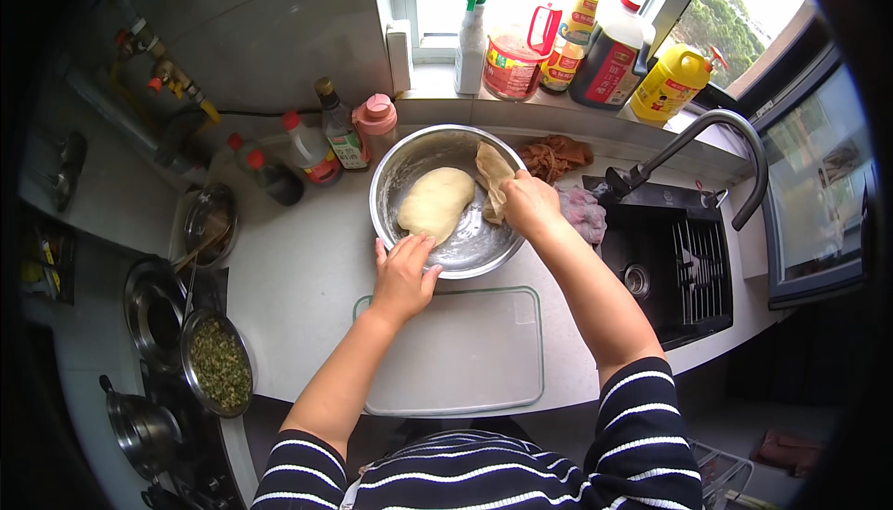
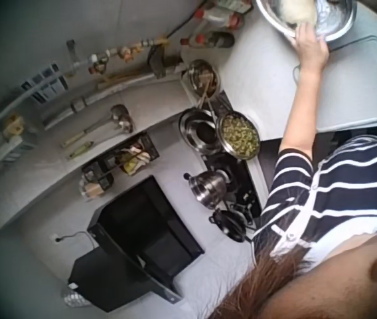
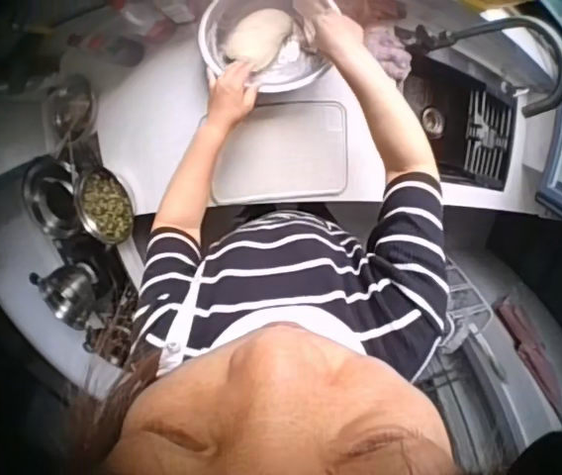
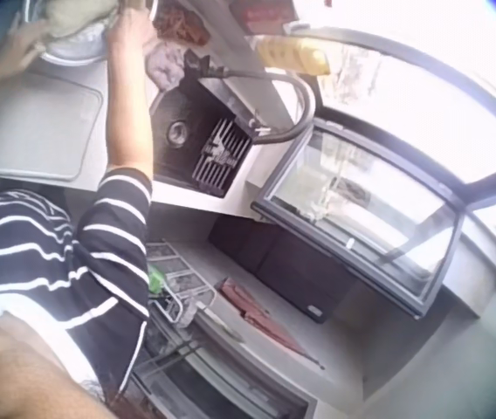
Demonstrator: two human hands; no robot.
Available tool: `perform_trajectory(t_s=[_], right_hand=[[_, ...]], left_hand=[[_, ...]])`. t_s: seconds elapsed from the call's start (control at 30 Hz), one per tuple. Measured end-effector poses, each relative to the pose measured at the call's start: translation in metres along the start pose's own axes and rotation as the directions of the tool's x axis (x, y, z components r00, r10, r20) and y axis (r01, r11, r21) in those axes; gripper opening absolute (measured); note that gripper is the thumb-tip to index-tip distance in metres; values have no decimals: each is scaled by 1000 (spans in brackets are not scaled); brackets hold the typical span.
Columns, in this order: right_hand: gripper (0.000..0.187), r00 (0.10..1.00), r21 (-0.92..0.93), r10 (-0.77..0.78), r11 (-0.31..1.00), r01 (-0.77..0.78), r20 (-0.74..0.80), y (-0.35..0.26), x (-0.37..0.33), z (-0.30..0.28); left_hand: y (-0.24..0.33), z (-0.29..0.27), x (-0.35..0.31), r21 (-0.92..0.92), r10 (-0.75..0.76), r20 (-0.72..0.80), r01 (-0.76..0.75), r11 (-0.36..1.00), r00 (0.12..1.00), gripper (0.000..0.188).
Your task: The person kneads a piece of dough on a glass cutting board, periodically taking it from a bowl, and later retrieves a wooden board and a cleaver.
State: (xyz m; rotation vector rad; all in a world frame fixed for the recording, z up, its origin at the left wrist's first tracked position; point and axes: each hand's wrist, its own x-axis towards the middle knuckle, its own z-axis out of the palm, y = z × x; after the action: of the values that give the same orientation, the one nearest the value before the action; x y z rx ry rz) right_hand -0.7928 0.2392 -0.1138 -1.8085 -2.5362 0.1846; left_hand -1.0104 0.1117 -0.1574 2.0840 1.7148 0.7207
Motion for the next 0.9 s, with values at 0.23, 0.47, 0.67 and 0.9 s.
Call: perform_trajectory(t_s=[0.23,0.47,0.67,0.9], right_hand=[[14,997,2,-77,997,77,10,-7,-9,28],[24,906,-26,-285,951,308,313,-30,5,58],[26,962,-244,37,969,32,271,-11,44,77],[29,984,379,169,908,-180,61,-38,77,73]], left_hand=[[-17,8,52,-71,-79,19,80,994,997,57],[-21,14,112,174,-229,166,200,964,959,80],[-19,14,64,-121,182,-79,-190,974,980,32],[-15,29,13,140,407,-4,-402,905,914,43]])
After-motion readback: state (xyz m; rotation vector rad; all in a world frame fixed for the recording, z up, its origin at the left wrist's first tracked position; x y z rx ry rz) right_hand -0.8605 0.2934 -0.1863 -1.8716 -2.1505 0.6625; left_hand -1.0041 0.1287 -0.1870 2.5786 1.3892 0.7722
